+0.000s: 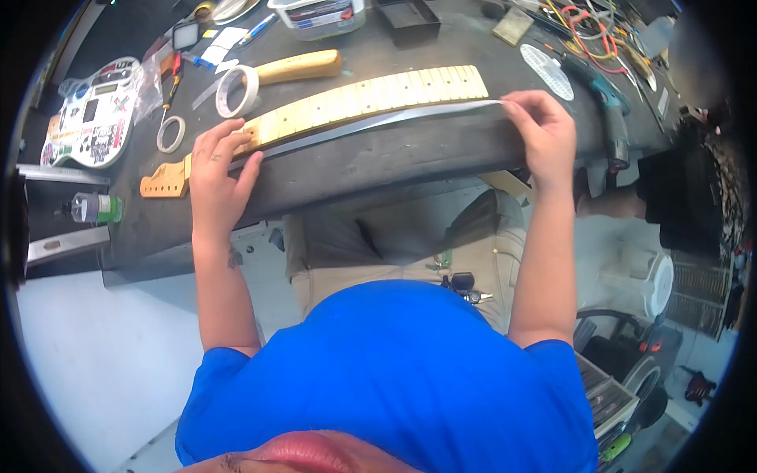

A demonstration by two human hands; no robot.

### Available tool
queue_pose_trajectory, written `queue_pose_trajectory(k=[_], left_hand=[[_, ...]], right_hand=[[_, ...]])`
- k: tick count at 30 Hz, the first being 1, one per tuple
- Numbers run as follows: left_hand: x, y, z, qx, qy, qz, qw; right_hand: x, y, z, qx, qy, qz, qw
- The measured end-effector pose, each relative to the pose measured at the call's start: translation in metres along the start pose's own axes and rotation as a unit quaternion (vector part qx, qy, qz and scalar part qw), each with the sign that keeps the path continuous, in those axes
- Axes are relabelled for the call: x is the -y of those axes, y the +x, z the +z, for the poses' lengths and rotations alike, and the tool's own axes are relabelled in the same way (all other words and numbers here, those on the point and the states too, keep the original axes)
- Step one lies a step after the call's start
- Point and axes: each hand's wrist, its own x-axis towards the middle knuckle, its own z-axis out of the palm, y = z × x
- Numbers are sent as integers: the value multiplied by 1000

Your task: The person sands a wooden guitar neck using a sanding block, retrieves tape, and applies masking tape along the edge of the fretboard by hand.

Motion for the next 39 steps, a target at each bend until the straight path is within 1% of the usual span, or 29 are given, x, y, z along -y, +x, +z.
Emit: queue_pose_trajectory(k=[1,3,4,6,8,9,12,13,16,18,19,20,21,22,24,26,28,29,30,31,32,35,38,39], left_hand=[[7,-8,-2,0,-13,-17,1000],[15,-18,-6,-14,1,-5,1000],[19,-20,-7,-22,9,4,1000],[21,-21,-11,-23,-18,-17,999],[18,-22,-15,-30,-48,-38,998],[18,-23,-17,-56,-53,-49,996],[29,-38,-26,-96,-7,-112,989],[29,-41,-32,-96,-41,-129,986],[11,-43,-41,-34,-107,-188,976],[-10,-33,-36,-9,-141,-136,981],[-24,-23,-33,9,-165,-101,981],[-40,-9,-27,30,-193,-62,979],[-58,8,-19,44,-231,4,972],[-78,26,-11,54,-268,71,959],[-126,53,5,94,-353,130,922],[-169,67,21,145,-445,199,861],[-197,74,30,300,-576,172,740],[-202,77,29,368,-595,143,700],[-204,75,31,380,-596,144,692],[-202,74,33,383,-597,158,687],[-195,71,34,387,-596,170,682],[-174,48,26,378,-608,96,691],[-147,32,-5,338,-548,27,765],[-136,22,-10,294,-520,14,802]], right_hand=[[-7,1,-7,6,38,-12,999],[-16,2,-20,21,127,-19,991],[-14,2,-22,26,148,-16,989],[-3,-3,-27,15,117,-2,993],[12,-8,-32,11,49,-13,999],[20,-12,-35,3,26,-16,1000],[40,-19,-51,11,-10,-42,999],[50,-24,-55,11,-24,-46,999],[85,-39,-71,18,-86,-58,994],[100,-49,-87,40,-81,-109,990],[113,-52,-86,35,-113,-159,980],[125,-57,-85,40,-104,-164,980],[142,-63,-76,43,-97,-169,980],[154,-65,-69,51,-94,-185,977],[170,-68,-59,79,-89,-228,966],[182,-73,-55,95,-99,-251,958],[193,-77,-56,98,-121,-269,951],[196,-80,-58,95,-129,-279,947],[198,-82,-60,92,-134,-290,943],[202,-90,-68,70,-144,-262,952],[202,-95,-75,56,-136,-263,954],[199,-105,-97,20,-128,-249,960],[191,-104,-125,40,-119,-254,959],[187,-102,-131,33,-110,-247,962]])
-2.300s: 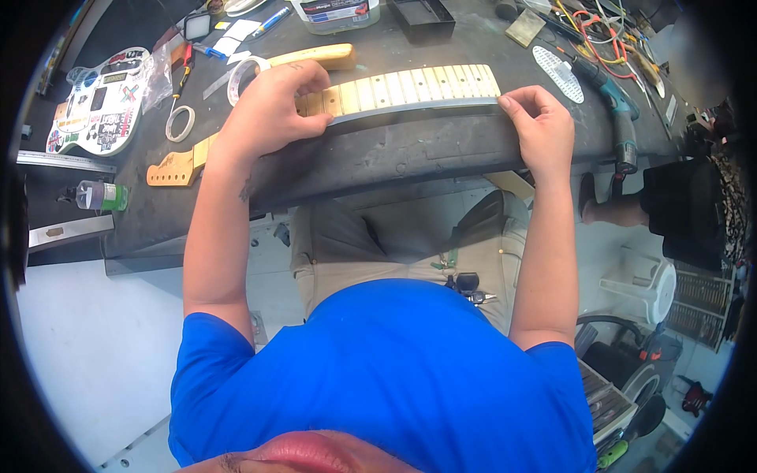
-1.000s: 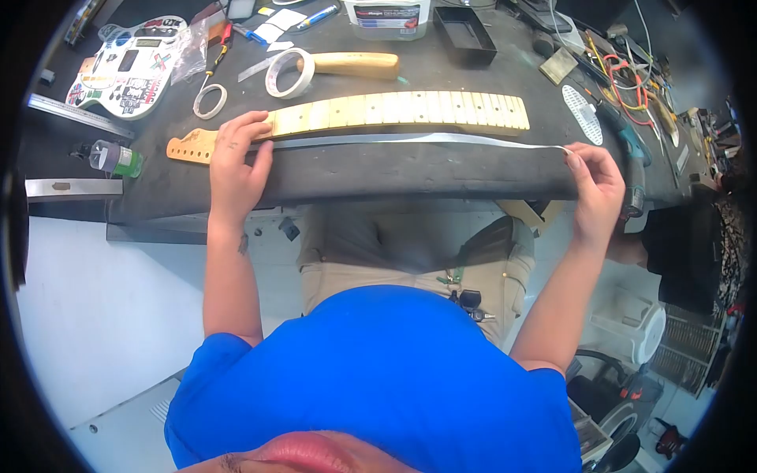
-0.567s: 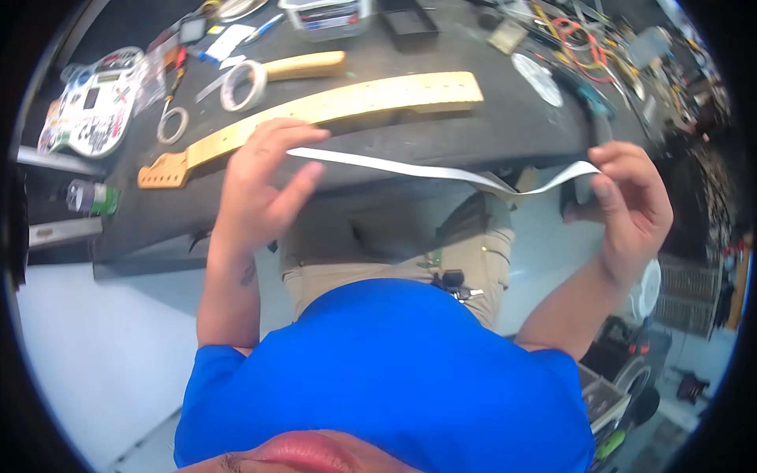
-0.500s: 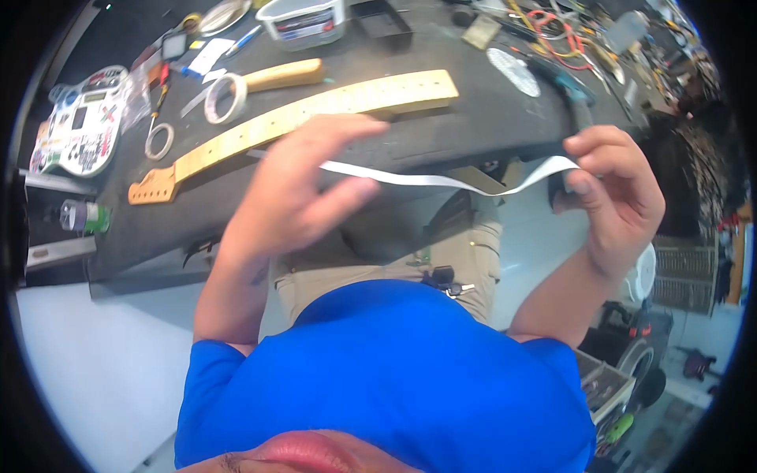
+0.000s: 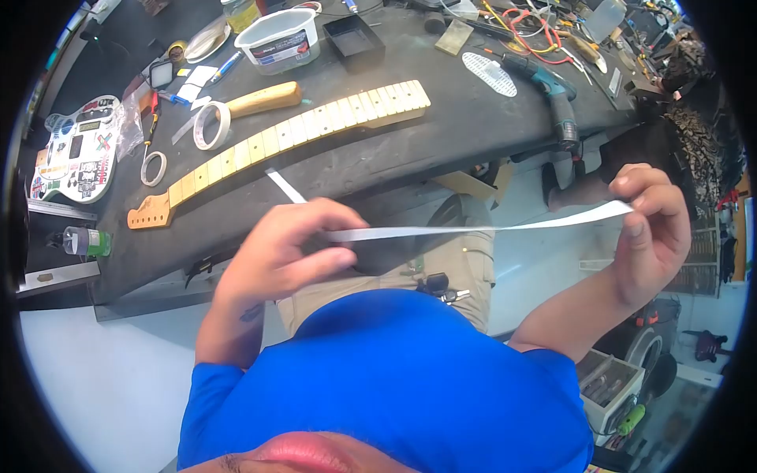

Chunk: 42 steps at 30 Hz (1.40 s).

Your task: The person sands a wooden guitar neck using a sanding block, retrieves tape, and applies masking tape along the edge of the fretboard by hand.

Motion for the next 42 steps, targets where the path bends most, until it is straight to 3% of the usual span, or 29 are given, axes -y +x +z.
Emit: queue_pose_trajectory(k=[2,3,7,9,17,22,27,31,35,39,42], left_hand=[[2,-26,-15,-87,78,-1,993],[-6,-40,-25,-110,89,-58,988],[-5,-95,-51,-205,27,-146,967],[-6,-111,-62,-241,13,-99,965],[12,-176,-107,-374,80,-143,913],[21,-183,-118,-461,125,-97,873],[26,-186,-121,-495,101,-88,859],[22,-188,-117,-478,-18,-79,874],[36,-192,-121,-446,-93,6,890],[35,-187,-119,-491,-97,2,866],[33,-194,-126,-464,-114,-10,879]], right_hand=[[-11,0,-5,-21,11,15,1000],[-17,2,-7,-26,16,31,999],[-40,15,3,-63,48,101,992],[-57,22,8,-72,98,140,983],[-102,45,47,-52,156,236,958],[-115,51,68,-8,179,272,946],[-119,55,76,13,170,286,943],[-133,53,69,6,192,320,927],[-138,51,76,18,213,315,925],[-145,48,86,10,235,296,926],[-143,47,91,0,243,305,921]])
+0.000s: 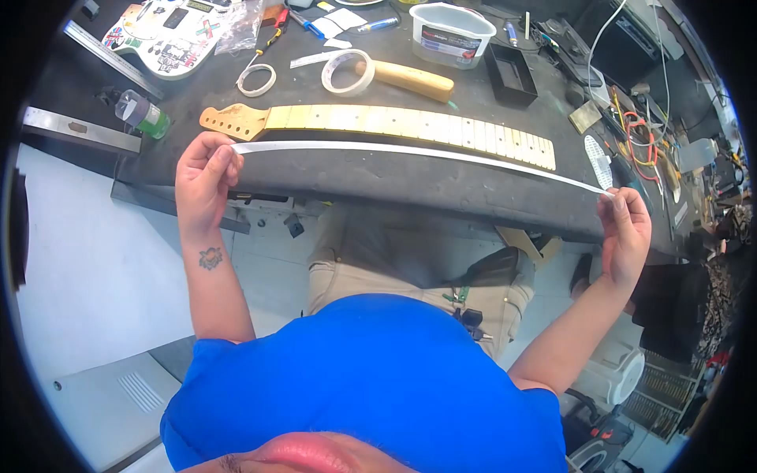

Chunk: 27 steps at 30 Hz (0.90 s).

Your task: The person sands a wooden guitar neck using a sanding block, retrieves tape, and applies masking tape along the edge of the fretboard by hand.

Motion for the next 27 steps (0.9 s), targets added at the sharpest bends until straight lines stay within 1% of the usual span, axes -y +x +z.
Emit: queue_pose_trajectory(k=[3,5,7,9,10,13,15,16,20,23,26,27], left_hand=[[-3,1,6,-64,91,-38,993],[4,5,-2,-57,100,-31,993],[13,7,-12,-68,64,-14,996],[16,7,-17,-82,-13,-15,996],[15,7,-21,-81,-63,-10,995],[8,7,-21,-37,-170,-4,985],[16,6,-39,-74,-153,1,985],[22,9,-44,-136,-93,-5,986],[24,12,-46,-85,-70,10,994],[22,11,-42,-66,-69,11,995],[15,7,-21,-52,32,5,998],[12,5,-4,-37,71,13,997]], right_hand=[[-2,0,0,2,9,10,1000],[-4,-1,2,17,23,-15,999],[-3,-4,12,9,31,-54,998],[-3,-7,22,27,41,-109,993],[-3,-10,26,18,36,-123,992],[-3,-15,28,17,23,-118,993],[-3,-17,30,24,28,-121,992],[-2,-18,31,8,32,-113,993],[-2,-18,32,17,34,-141,989],[1,-20,38,25,7,-147,989],[14,-29,50,-4,-99,-143,985],[23,-33,57,4,-134,-172,976]])
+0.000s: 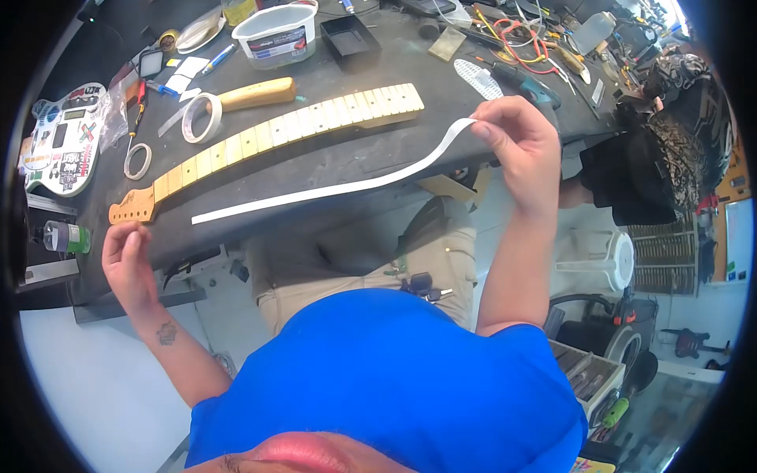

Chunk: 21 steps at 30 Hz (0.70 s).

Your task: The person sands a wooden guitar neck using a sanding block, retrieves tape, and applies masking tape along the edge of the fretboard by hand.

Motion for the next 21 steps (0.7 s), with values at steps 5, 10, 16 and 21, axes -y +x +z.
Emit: queue_pose_trajectory(k=[5,10,16,21], left_hand=[[-56,-10,155,161,123,192,960],[-82,-16,283,164,163,447,864],[-69,-17,257,205,159,394,881],[-52,-21,154,273,166,159,934]], right_hand=[[83,5,36,15,-174,-179,968],[140,6,70,22,-241,-268,933],[136,0,21,-39,-185,-204,960],[98,1,-35,-42,-127,-98,986]])
